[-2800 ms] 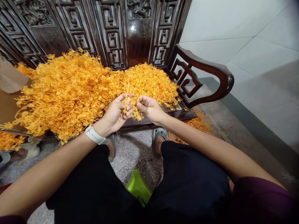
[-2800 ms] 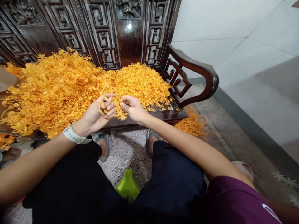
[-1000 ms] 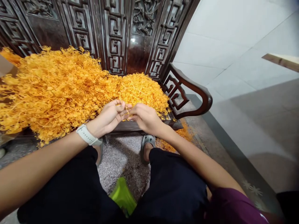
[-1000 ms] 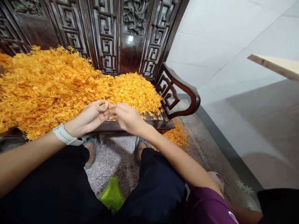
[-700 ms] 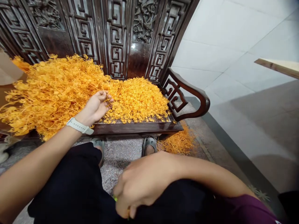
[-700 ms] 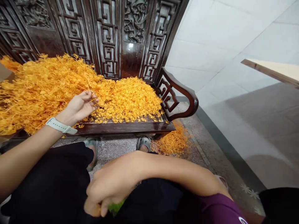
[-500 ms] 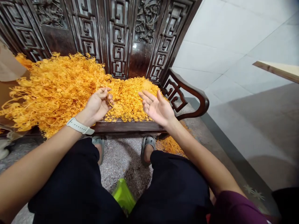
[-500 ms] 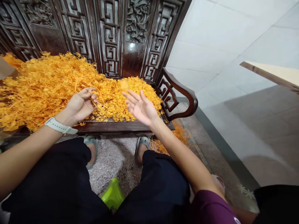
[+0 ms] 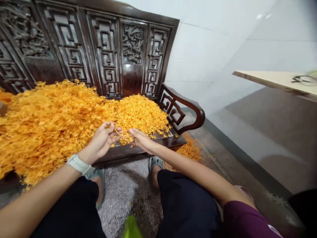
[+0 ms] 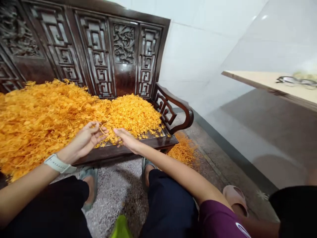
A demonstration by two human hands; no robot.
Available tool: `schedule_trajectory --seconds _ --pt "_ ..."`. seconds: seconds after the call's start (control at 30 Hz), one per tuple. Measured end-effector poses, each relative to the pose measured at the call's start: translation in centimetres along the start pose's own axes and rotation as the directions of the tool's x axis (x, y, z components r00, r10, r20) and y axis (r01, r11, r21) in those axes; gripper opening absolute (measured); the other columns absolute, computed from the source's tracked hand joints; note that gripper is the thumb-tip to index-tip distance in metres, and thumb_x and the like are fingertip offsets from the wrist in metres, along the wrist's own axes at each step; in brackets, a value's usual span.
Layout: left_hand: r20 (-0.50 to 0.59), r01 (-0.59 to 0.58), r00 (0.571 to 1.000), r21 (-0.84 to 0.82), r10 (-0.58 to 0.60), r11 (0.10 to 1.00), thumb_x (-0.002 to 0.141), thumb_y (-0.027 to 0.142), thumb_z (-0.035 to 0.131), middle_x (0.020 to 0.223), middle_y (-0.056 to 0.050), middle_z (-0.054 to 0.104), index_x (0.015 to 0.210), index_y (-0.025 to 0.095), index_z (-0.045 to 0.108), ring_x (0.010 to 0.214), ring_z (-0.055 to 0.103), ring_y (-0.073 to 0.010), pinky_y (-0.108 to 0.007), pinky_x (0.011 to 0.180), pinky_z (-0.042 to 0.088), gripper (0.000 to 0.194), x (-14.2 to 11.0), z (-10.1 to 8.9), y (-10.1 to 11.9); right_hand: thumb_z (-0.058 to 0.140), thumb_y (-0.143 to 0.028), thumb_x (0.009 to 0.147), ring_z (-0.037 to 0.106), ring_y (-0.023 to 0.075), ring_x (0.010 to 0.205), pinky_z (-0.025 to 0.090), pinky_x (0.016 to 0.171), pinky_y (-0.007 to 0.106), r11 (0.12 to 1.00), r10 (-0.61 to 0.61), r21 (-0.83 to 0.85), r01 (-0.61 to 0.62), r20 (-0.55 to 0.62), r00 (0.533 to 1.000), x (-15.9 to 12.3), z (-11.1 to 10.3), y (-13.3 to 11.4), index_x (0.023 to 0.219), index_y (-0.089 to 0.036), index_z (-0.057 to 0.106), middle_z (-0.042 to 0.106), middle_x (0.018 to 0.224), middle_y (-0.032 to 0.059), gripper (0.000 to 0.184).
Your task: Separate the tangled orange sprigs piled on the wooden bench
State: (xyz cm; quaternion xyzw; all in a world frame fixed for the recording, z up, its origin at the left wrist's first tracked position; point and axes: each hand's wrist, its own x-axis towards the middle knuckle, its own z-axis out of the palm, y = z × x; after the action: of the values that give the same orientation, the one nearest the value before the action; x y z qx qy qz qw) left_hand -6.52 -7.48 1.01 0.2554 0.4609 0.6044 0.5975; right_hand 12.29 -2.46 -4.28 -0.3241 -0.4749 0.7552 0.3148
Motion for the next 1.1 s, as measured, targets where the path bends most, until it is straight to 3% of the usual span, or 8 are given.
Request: schedule_trajectory --seconds 0.13,0.23,0.43,0.7,0.83,0.93,0.97,1.1 --pt "-0.020 0.002 1.000 -0.051 -0.003 0.999 0.097 0.006 0.057 0.086 -0.004 0.069 0.095 0.020 0.051 0.079 0.073 -0.0169 -0.029 0.074 0.062 0.016 1.2 1.5 -1.6 0.092 -0.055 0.066 0.052 0.0106 0.069 0.047 0.062 0.025 0.989 -0.100 -0.111 0.094 -0.043 0.994 0.9 -0.7 0.6 0.080 -0.018 0.063 0.057 0.078 -0.0029 0.049" --pt "-0.023 -0.001 1.000 -0.058 0.000 0.998 0.095 0.009 0.059 0.076 -0.001 0.065 0.094 0.021 0.050 0.071 0.069 -0.0161 -0.026 0.069 0.058 0.015 1.7 1.9 -2.0 0.091 -0.060 0.066 0.051 0.0095 0.062 0.044 0.059 0.024 0.983 -0.120 -0.146 0.115 -0.028 0.992 0.9 -1.0 0.5 0.078 -0.017 0.062 0.062 0.071 -0.0026 0.053" --pt "0.004 -0.020 1.000 -0.146 0.021 0.989 0.084 0.003 0.053 0.061 0.006 0.048 0.087 0.023 0.045 0.053 0.053 -0.0120 -0.021 0.057 0.045 0.021 1.5 2.3 -1.0 0.087 -0.064 0.071 0.053 0.0088 0.057 0.043 0.058 0.024 0.967 -0.086 -0.224 0.119 0.150 0.985 0.0 -0.8 -1.0 0.079 -0.017 0.064 0.066 0.070 -0.0013 0.053" --pt "0.011 0.019 1.000 -0.200 -0.018 0.980 0.083 0.000 0.051 0.056 0.008 0.032 0.083 0.022 0.041 0.041 0.034 -0.0082 -0.020 0.047 0.031 0.024 0.6 3.7 0.6 0.089 -0.042 0.078 0.051 0.0069 0.058 0.043 0.057 0.023 0.993 0.004 -0.112 0.034 0.319 0.948 -1.3 -0.3 -2.2 0.078 -0.016 0.065 0.064 0.069 -0.0016 0.035" --pt "0.082 0.058 0.996 -0.158 -0.046 0.986 0.080 -0.001 0.049 0.053 0.009 0.024 0.080 0.021 0.040 0.037 0.020 -0.0067 -0.019 0.041 0.016 0.025 -0.4 4.8 0.8 0.093 -0.028 0.070 0.053 0.0063 0.059 0.046 0.060 0.022 0.988 0.153 -0.070 -0.137 0.503 0.851 -1.4 0.3 -3.0 0.077 -0.017 0.062 0.062 0.067 -0.0039 0.034" --pt "0.082 0.064 0.995 -0.121 -0.054 0.991 0.082 0.000 0.051 0.052 0.009 0.023 0.081 0.021 0.044 0.038 0.018 -0.0063 -0.019 0.041 0.014 0.023 -0.4 4.8 1.7 0.092 -0.029 0.073 0.056 0.0067 0.060 0.047 0.059 0.021 0.981 0.193 -0.140 -0.137 0.578 0.793 -1.7 0.7 -2.8 0.078 -0.017 0.061 0.063 0.068 -0.0035 0.034" --pt "0.053 0.035 0.998 -0.118 -0.029 0.992 0.083 0.000 0.052 0.052 0.009 0.024 0.081 0.021 0.044 0.038 0.019 -0.0063 -0.019 0.040 0.015 0.022 0.0 4.3 2.3 0.091 -0.032 0.074 0.060 0.0083 0.062 0.047 0.059 0.022 0.969 0.233 -0.212 -0.125 0.628 0.743 -2.0 0.9 -2.4 0.080 -0.016 0.062 0.066 0.070 -0.0020 0.034" --pt "-0.155 -0.211 0.970 -0.165 0.186 0.964 0.088 0.003 0.058 0.050 0.008 0.026 0.077 0.022 0.041 0.038 0.021 -0.0062 -0.020 0.039 0.018 0.028 2.3 -0.1 4.9 0.090 -0.039 0.076 0.066 0.0136 0.066 0.050 0.062 0.024 0.845 0.476 -0.534 0.013 0.763 0.437 -3.8 2.6 0.7 0.085 -0.015 0.066 0.070 0.072 0.0011 0.036"
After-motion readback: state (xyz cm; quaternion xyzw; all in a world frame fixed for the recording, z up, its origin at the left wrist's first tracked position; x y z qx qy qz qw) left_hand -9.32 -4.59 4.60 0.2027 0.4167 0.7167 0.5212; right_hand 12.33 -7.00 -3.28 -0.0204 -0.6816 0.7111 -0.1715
